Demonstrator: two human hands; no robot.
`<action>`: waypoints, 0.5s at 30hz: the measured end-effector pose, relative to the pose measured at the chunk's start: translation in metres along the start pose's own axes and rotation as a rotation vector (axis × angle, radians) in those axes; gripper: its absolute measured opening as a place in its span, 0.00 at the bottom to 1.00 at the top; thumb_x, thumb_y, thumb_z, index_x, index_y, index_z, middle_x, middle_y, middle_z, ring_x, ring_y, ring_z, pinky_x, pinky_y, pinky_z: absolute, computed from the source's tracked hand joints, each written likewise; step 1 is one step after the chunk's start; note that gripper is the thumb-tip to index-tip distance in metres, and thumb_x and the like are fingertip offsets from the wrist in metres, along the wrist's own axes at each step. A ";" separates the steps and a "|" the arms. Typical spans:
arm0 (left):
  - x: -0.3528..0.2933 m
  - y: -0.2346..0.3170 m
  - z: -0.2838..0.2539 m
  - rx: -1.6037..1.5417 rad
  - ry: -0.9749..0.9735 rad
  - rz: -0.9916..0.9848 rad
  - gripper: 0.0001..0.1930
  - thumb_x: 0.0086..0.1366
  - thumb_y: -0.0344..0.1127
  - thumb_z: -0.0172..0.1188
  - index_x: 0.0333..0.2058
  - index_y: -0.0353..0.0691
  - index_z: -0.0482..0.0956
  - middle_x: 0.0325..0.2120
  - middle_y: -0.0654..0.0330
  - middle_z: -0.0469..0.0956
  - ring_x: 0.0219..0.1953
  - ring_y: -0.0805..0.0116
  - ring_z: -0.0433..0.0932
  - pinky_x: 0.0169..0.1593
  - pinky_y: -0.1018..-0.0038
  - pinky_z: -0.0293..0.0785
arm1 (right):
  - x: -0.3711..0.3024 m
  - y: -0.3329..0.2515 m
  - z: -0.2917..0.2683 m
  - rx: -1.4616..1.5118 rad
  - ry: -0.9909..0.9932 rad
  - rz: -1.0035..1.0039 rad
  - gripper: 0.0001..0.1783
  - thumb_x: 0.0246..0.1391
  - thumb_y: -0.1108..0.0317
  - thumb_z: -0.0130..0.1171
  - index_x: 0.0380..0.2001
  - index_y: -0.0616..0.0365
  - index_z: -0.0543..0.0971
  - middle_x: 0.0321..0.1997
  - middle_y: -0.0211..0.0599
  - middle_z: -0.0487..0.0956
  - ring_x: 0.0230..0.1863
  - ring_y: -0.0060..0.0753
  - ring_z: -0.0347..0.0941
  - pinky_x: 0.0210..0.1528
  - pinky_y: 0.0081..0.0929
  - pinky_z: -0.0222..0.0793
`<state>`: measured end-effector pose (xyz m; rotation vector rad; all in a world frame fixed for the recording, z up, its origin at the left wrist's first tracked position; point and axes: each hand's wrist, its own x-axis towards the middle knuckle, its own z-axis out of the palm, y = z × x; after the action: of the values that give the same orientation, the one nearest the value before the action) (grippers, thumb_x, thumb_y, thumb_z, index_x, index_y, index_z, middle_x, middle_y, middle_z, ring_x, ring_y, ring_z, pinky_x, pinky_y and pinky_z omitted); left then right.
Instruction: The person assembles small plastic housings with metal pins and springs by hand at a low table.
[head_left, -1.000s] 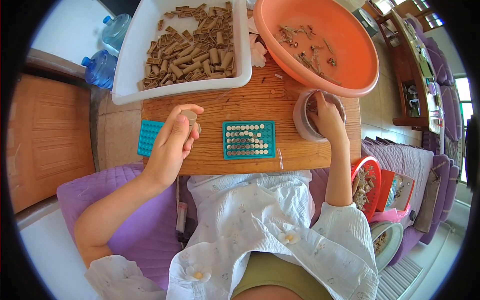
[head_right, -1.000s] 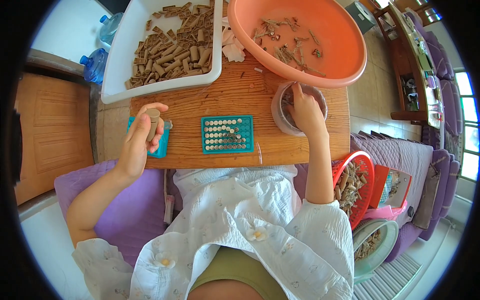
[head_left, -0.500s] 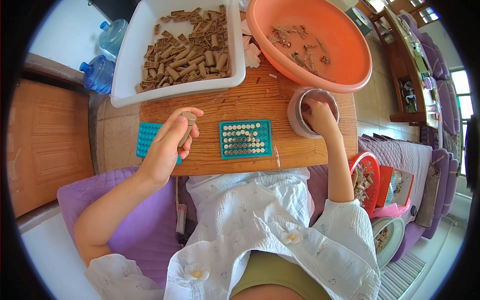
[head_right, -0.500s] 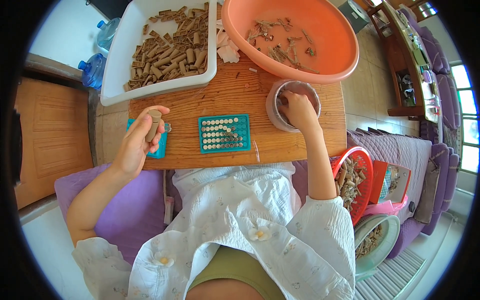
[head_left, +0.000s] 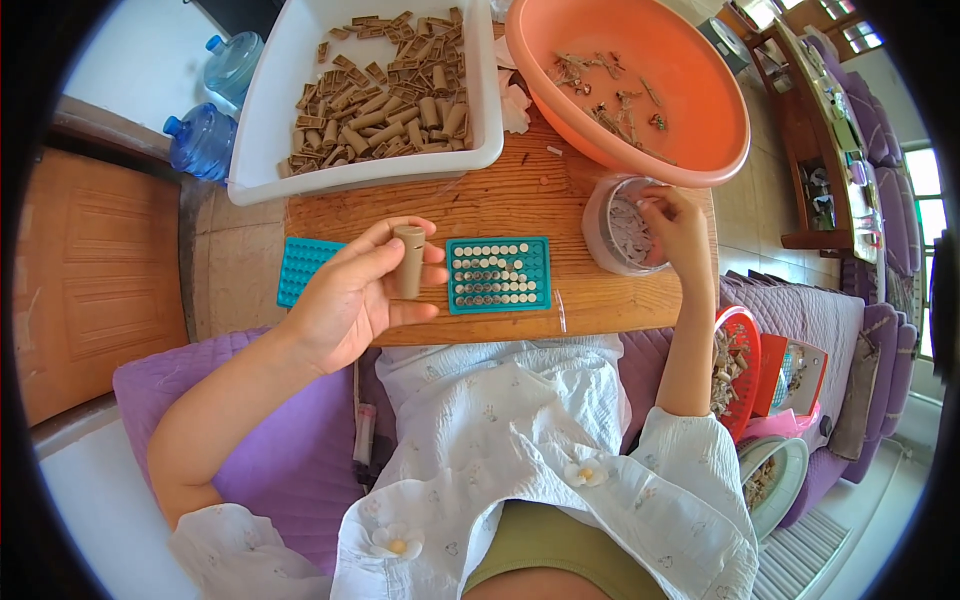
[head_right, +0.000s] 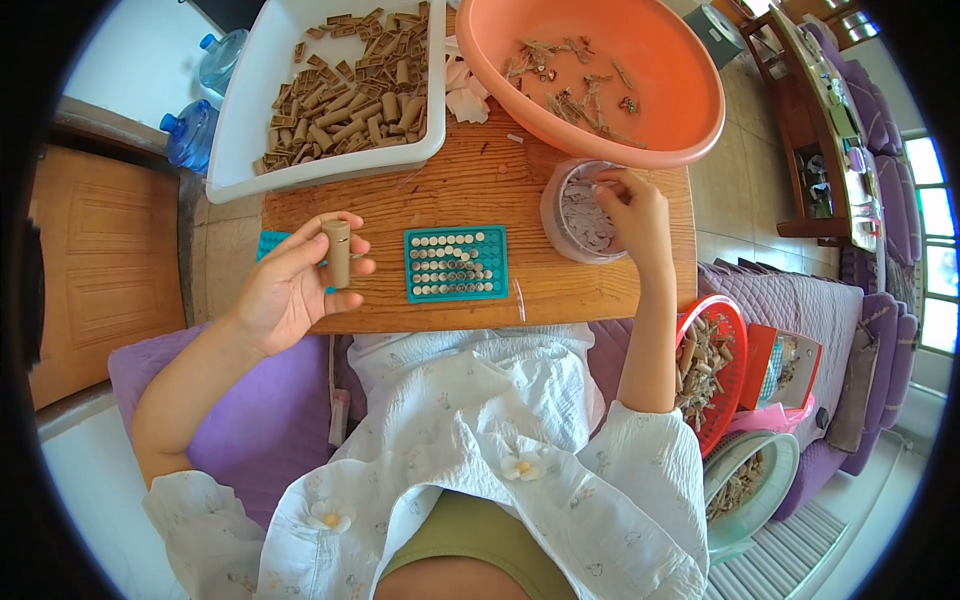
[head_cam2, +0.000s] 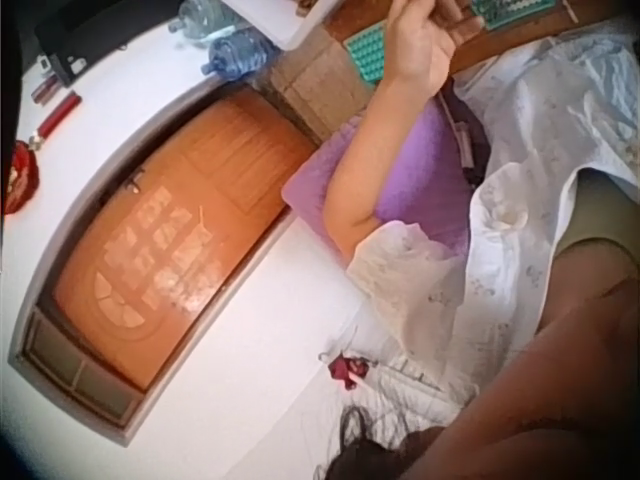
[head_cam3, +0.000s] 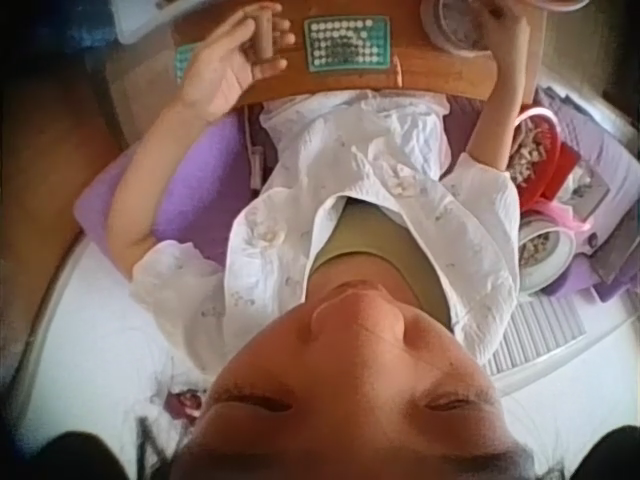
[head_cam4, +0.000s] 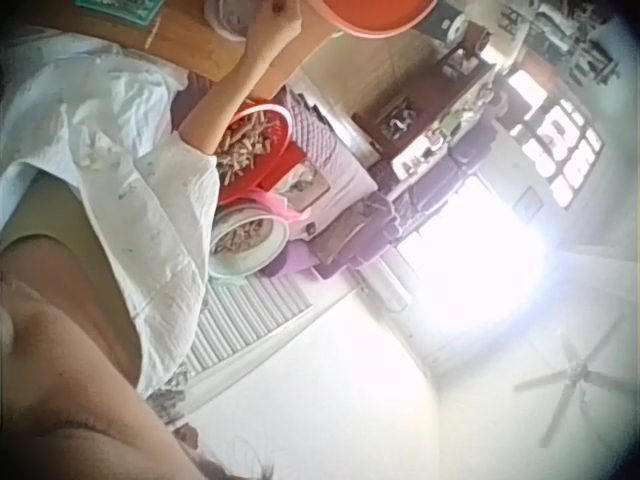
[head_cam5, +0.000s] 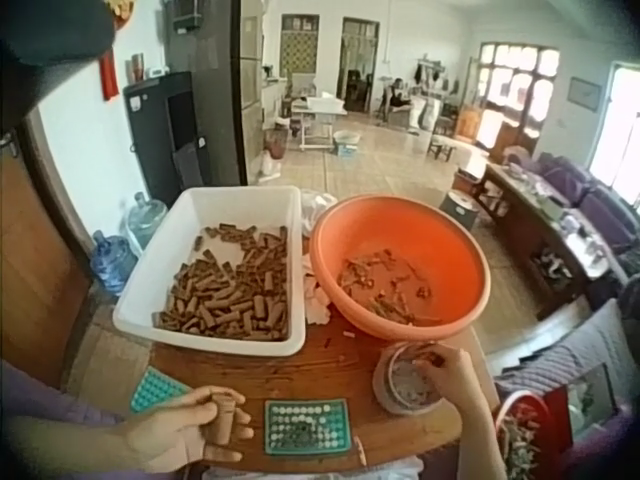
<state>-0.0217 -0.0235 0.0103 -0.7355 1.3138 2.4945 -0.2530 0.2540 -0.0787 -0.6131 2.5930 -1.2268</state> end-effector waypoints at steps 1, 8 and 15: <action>-0.001 0.001 0.003 -0.120 -0.006 -0.055 0.14 0.64 0.38 0.42 0.47 0.43 0.62 0.40 0.61 0.69 0.44 0.72 0.70 0.33 0.78 0.74 | -0.001 -0.003 -0.003 0.112 0.027 0.100 0.09 0.43 0.73 0.55 0.32 0.60 0.77 0.21 0.33 0.74 0.23 0.19 0.70 0.23 0.21 0.65; -0.005 0.001 0.005 -0.068 -0.026 -0.038 0.14 0.62 0.34 0.45 0.46 0.42 0.61 0.43 0.57 0.67 0.51 0.62 0.66 0.33 0.74 0.79 | -0.016 -0.018 -0.001 0.324 0.079 0.124 0.04 0.50 0.74 0.49 0.29 0.61 0.72 0.21 0.28 0.72 0.17 0.14 0.62 0.18 0.13 0.59; -0.005 -0.002 -0.002 -0.270 -0.107 -0.144 0.14 0.65 0.39 0.40 0.47 0.41 0.61 0.45 0.56 0.68 0.43 0.59 0.73 0.31 0.74 0.79 | -0.048 -0.097 0.048 0.632 -0.189 0.164 0.02 0.53 0.76 0.45 0.30 0.60 0.69 0.26 0.34 0.75 0.19 0.15 0.66 0.19 0.12 0.62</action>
<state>-0.0161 -0.0237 0.0110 -0.7114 0.8659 2.5808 -0.1657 0.1878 -0.0332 -0.3532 1.8987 -1.7106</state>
